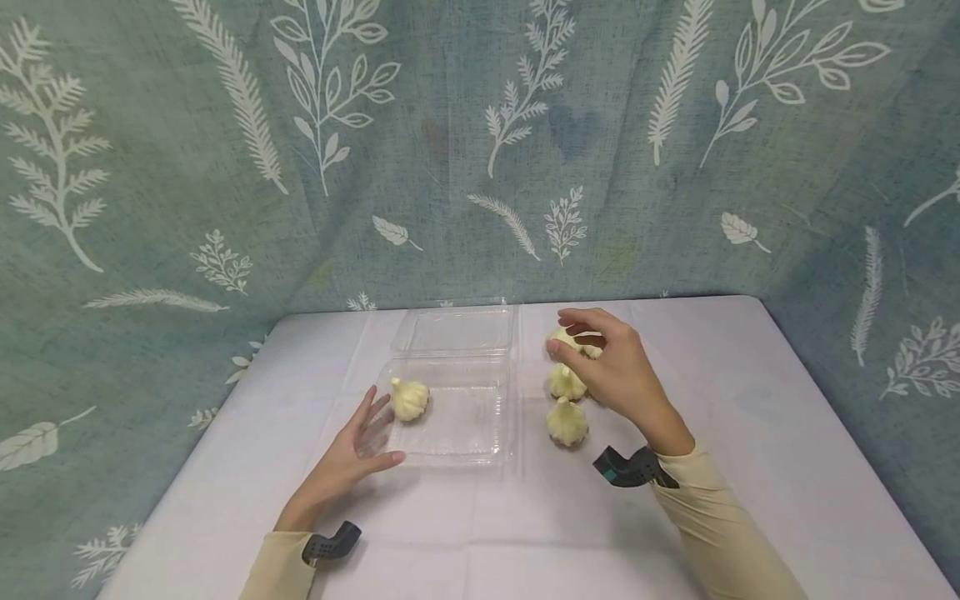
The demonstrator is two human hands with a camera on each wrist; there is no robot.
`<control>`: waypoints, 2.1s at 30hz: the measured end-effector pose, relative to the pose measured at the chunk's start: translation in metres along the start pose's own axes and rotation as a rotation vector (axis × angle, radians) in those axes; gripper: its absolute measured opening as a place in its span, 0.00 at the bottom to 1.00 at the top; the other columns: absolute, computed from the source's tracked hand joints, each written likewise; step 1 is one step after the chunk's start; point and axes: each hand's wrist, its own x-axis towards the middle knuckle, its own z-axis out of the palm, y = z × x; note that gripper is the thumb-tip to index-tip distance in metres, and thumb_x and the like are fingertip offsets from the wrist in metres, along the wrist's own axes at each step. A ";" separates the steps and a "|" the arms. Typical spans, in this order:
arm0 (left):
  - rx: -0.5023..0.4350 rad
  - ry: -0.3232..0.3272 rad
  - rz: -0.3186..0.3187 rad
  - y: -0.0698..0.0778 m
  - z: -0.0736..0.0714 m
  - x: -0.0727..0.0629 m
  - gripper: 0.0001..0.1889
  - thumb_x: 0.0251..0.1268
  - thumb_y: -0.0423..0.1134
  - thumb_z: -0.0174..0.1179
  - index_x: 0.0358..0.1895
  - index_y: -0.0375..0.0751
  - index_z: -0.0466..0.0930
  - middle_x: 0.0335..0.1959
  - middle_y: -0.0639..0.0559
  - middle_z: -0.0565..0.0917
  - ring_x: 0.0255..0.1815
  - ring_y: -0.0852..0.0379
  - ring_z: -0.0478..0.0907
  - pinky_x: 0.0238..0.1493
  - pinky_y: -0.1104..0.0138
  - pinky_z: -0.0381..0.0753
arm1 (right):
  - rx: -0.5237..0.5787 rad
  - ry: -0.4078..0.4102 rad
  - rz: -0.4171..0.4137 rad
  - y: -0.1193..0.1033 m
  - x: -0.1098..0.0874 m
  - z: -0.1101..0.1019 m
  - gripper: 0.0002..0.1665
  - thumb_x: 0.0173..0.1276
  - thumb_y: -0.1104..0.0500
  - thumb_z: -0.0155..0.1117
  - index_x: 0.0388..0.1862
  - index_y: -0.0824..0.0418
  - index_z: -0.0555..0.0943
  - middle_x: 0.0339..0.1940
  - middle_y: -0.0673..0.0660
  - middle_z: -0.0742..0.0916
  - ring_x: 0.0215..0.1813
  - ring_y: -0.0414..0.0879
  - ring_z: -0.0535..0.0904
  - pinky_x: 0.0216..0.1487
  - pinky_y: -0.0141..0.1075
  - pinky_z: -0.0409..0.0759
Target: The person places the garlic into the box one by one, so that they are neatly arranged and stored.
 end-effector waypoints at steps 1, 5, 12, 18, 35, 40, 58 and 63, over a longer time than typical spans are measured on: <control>-0.001 0.001 0.001 0.000 0.000 0.000 0.65 0.60 0.43 0.76 0.86 0.52 0.29 0.87 0.42 0.45 0.86 0.35 0.50 0.82 0.45 0.61 | -0.005 0.010 -0.008 0.002 -0.002 -0.004 0.22 0.71 0.62 0.70 0.63 0.63 0.82 0.56 0.61 0.87 0.53 0.29 0.81 0.59 0.19 0.83; 0.002 -0.004 -0.007 -0.001 0.000 0.000 0.65 0.60 0.43 0.76 0.86 0.55 0.29 0.88 0.43 0.45 0.86 0.36 0.50 0.82 0.45 0.61 | -0.025 0.046 -0.013 0.011 -0.007 -0.016 0.23 0.71 0.63 0.70 0.64 0.64 0.81 0.56 0.63 0.87 0.53 0.27 0.80 0.58 0.15 0.80; -0.014 -0.006 0.003 0.000 -0.001 -0.001 0.65 0.60 0.42 0.76 0.86 0.54 0.29 0.88 0.42 0.44 0.86 0.35 0.49 0.82 0.43 0.60 | -0.065 0.089 0.038 0.030 -0.011 -0.030 0.26 0.71 0.62 0.70 0.67 0.65 0.80 0.58 0.66 0.86 0.52 0.29 0.80 0.55 0.10 0.78; 0.010 -0.008 -0.022 -0.001 0.000 -0.002 0.65 0.60 0.43 0.75 0.86 0.55 0.28 0.88 0.42 0.43 0.86 0.33 0.48 0.82 0.41 0.60 | -0.099 0.095 0.110 0.043 -0.011 -0.035 0.28 0.72 0.59 0.70 0.68 0.65 0.78 0.60 0.67 0.85 0.54 0.38 0.81 0.54 0.09 0.77; 0.034 0.011 -0.023 0.004 -0.001 -0.001 0.65 0.60 0.44 0.75 0.86 0.54 0.29 0.88 0.42 0.45 0.85 0.33 0.49 0.81 0.41 0.61 | -0.138 0.014 0.239 0.075 -0.006 -0.042 0.33 0.75 0.52 0.67 0.72 0.67 0.73 0.62 0.71 0.83 0.63 0.65 0.81 0.63 0.46 0.86; 0.051 0.019 -0.022 0.002 -0.001 -0.002 0.64 0.60 0.43 0.75 0.86 0.54 0.29 0.87 0.41 0.45 0.85 0.33 0.50 0.81 0.41 0.61 | -0.135 -0.030 0.278 0.090 -0.007 -0.041 0.34 0.75 0.50 0.67 0.73 0.67 0.73 0.64 0.72 0.82 0.64 0.65 0.81 0.54 0.20 0.82; 0.040 0.021 -0.036 0.000 0.002 -0.002 0.64 0.60 0.43 0.75 0.86 0.55 0.29 0.87 0.42 0.45 0.85 0.34 0.51 0.81 0.42 0.61 | -0.145 -0.226 0.363 0.123 -0.013 -0.039 0.40 0.73 0.48 0.69 0.74 0.70 0.70 0.71 0.73 0.77 0.66 0.70 0.79 0.65 0.61 0.84; 0.038 0.021 -0.029 0.002 0.002 -0.002 0.65 0.60 0.42 0.75 0.86 0.54 0.29 0.87 0.41 0.46 0.85 0.34 0.50 0.81 0.43 0.62 | -0.155 -0.285 0.383 0.125 -0.013 -0.039 0.41 0.73 0.47 0.69 0.74 0.70 0.70 0.72 0.73 0.77 0.67 0.71 0.79 0.65 0.61 0.84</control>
